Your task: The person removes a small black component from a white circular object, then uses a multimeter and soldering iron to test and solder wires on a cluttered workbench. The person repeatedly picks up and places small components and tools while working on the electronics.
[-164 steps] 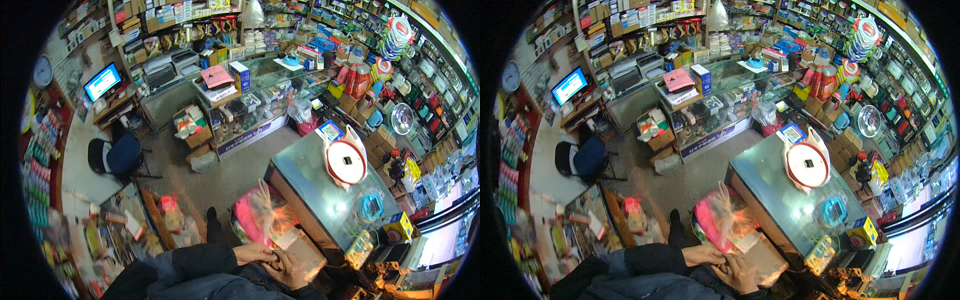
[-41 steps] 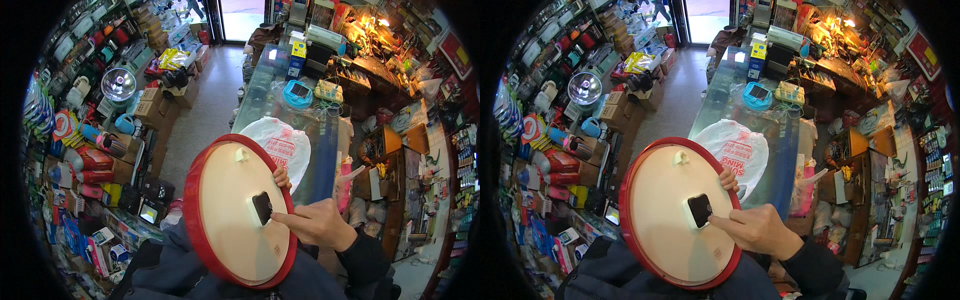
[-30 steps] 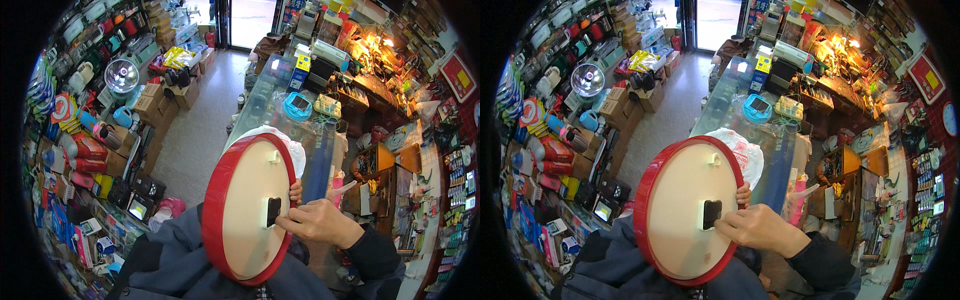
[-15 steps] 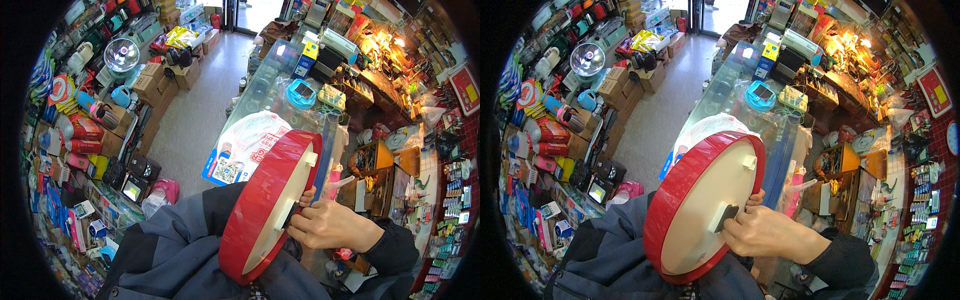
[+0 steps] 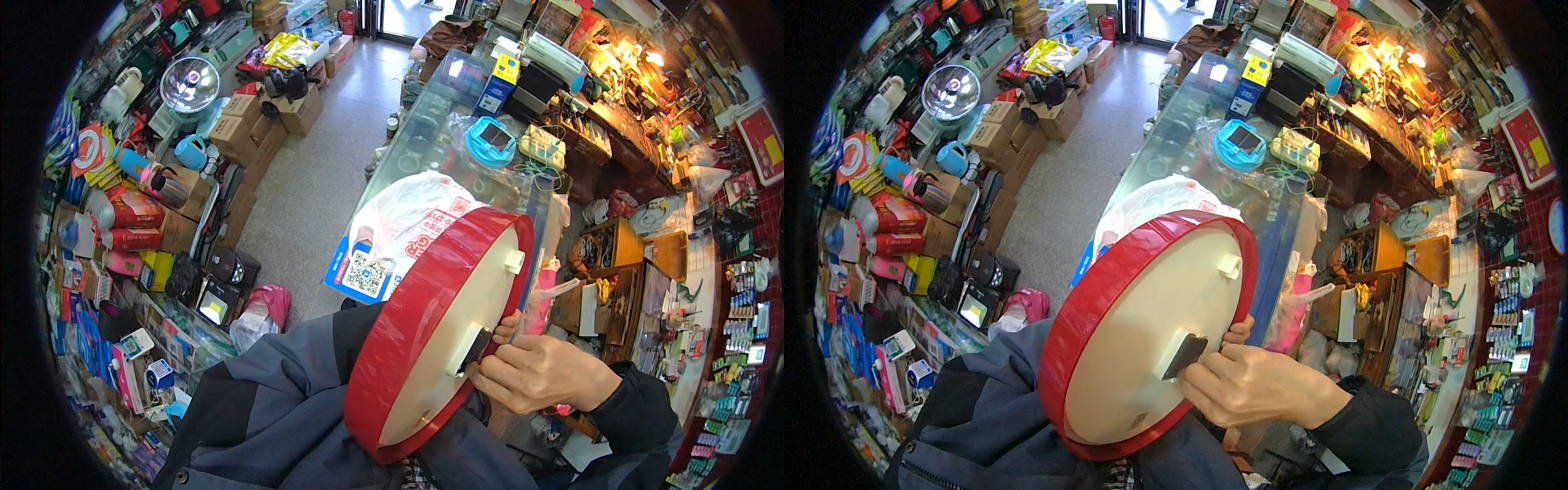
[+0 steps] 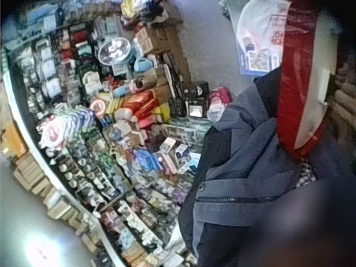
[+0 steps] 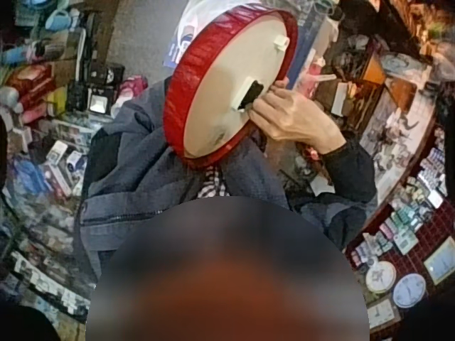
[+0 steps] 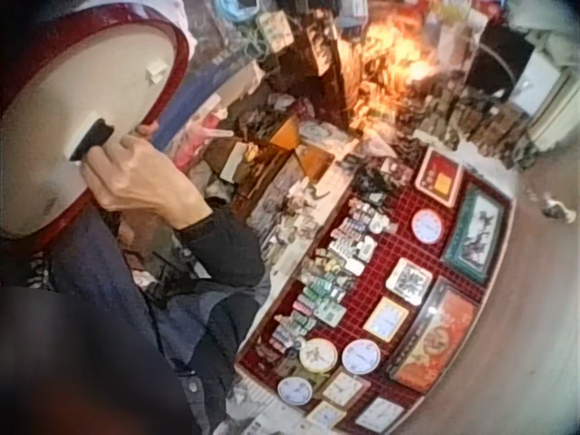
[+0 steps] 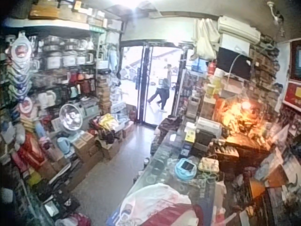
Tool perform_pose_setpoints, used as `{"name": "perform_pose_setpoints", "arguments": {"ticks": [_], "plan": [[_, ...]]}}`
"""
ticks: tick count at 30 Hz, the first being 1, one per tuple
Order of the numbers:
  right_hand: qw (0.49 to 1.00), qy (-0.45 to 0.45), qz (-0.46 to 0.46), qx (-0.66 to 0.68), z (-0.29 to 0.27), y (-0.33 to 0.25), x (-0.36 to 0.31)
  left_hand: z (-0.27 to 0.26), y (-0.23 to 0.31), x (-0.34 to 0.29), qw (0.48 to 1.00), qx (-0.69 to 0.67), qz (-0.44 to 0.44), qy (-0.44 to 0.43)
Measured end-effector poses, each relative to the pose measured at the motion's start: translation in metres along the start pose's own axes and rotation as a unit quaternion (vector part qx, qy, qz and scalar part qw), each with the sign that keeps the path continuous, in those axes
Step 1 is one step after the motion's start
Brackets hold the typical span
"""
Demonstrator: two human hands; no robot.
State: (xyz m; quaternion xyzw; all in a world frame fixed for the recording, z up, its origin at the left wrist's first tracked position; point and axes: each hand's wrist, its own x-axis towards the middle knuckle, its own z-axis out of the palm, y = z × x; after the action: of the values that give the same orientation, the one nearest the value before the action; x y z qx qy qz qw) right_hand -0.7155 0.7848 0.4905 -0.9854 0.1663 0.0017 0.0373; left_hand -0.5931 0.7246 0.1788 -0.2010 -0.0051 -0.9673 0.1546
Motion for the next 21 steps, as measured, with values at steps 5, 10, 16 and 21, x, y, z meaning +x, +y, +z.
{"name": "perform_pose_setpoints", "arguments": {"ticks": [5, 10, 16, 21], "plan": [[0.993, 0.104, 0.042, 0.028, 0.007, -0.001, -0.013, -0.004, -0.002, 0.005, 1.000, -0.002, -0.009, 0.007], [0.915, 0.271, 0.280, 0.109, 0.035, -0.015, -0.023, -0.008, -0.007, 0.005, 1.000, -0.007, -0.016, 0.011], [0.736, 0.287, 0.515, 0.333, 0.067, -0.049, -0.018, -0.011, -0.012, 0.007, 0.999, -0.015, -0.031, 0.019], [0.602, 0.257, 0.567, 0.499, 0.080, -0.062, -0.008, -0.011, -0.011, 0.003, 0.998, -0.031, -0.042, 0.027]]}}
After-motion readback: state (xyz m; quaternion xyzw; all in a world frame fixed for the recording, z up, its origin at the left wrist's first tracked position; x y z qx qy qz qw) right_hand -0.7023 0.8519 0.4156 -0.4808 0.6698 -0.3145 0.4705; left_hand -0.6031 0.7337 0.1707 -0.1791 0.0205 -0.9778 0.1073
